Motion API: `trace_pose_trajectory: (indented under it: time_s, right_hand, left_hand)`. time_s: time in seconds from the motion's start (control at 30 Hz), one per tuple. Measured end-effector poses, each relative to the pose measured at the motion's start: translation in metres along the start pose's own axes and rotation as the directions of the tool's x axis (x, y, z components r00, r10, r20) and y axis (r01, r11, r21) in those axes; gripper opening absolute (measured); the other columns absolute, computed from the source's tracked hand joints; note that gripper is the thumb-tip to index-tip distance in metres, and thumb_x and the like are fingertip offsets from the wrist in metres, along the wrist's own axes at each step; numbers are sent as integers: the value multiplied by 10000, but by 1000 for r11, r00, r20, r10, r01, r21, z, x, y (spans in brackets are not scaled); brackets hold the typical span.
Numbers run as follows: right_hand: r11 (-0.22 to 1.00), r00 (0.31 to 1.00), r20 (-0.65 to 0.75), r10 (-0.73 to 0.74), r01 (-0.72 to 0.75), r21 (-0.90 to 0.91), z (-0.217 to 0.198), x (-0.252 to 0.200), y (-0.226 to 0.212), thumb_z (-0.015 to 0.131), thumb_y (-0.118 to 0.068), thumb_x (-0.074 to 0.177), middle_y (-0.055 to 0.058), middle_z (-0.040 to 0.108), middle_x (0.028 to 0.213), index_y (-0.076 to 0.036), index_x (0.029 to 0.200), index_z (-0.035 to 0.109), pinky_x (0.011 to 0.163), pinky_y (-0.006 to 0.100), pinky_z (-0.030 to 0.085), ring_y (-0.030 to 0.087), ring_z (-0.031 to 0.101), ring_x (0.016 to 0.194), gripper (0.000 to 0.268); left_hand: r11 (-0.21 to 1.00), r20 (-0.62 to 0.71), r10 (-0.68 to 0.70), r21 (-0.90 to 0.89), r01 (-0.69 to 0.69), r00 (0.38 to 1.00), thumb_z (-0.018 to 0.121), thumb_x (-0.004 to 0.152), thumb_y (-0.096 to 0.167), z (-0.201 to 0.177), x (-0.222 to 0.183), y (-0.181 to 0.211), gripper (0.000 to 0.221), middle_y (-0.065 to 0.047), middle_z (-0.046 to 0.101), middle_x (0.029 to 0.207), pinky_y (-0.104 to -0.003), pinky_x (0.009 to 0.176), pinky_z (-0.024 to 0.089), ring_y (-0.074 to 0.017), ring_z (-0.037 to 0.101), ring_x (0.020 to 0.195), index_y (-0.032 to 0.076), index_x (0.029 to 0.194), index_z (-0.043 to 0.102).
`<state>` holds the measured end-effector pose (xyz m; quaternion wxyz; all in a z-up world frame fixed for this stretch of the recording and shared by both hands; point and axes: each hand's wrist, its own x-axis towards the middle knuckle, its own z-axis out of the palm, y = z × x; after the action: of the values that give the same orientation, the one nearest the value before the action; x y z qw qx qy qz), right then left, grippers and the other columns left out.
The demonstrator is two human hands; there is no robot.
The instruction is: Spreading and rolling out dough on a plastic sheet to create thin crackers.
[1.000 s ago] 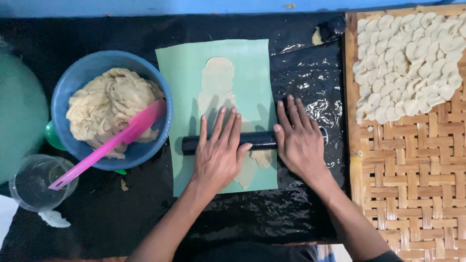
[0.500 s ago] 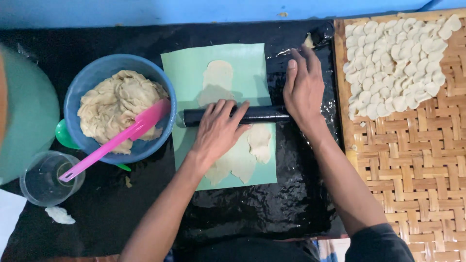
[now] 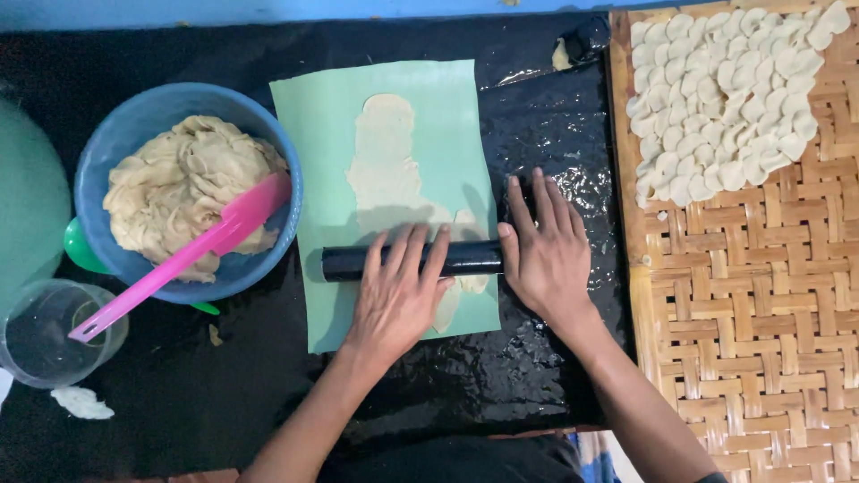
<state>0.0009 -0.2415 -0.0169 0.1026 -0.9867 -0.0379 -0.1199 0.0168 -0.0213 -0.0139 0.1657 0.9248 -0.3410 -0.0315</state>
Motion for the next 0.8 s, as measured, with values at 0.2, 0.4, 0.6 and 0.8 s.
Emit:
trace_pose_trajectory:
  time_s: [0.2,0.4,0.6,0.8]
  right_hand:
    - [998,998,28,55,-55,0,14,-35,-4,416,-253,1055,273,446,1591,81,1533,437,1227,534,304,403,419,1499,584]
    - [996,996,59,67,-70,48,13,-77,-12,397,-286,1049,274,366,1630,109,1559,339,1237,556,260,406,362,1516,648]
    - [998,986,160,56,-56,-3,7,-123,-21,520,-238,987,177,419,1596,16,1532,394,1199,563,275,371,373,1490,615]
    - [997,990,142,9,-21,79,-8,-159,-28,621,-171,923,174,491,1534,-9,1460,508,1167,560,350,394,439,1434,573]
  left_hand:
    - [997,-11,-61,-48,61,998,488,1021,376,11,-24,15,711,-201,257,1663,-562,1254,142,-312,201,1556,-39,1570,312]
    - [993,55,-62,-94,67,997,467,1035,344,7,-54,31,694,-221,261,1651,-558,1233,159,-339,207,1544,-39,1577,266]
    - [999,30,-29,-25,29,999,488,1002,299,9,-83,45,632,-228,347,1598,-583,1201,198,-355,320,1491,-53,1514,372]
    - [999,-106,6,-47,-11,994,630,963,257,-12,-78,30,485,-221,588,1282,-550,1125,356,-368,549,1244,-16,1360,572]
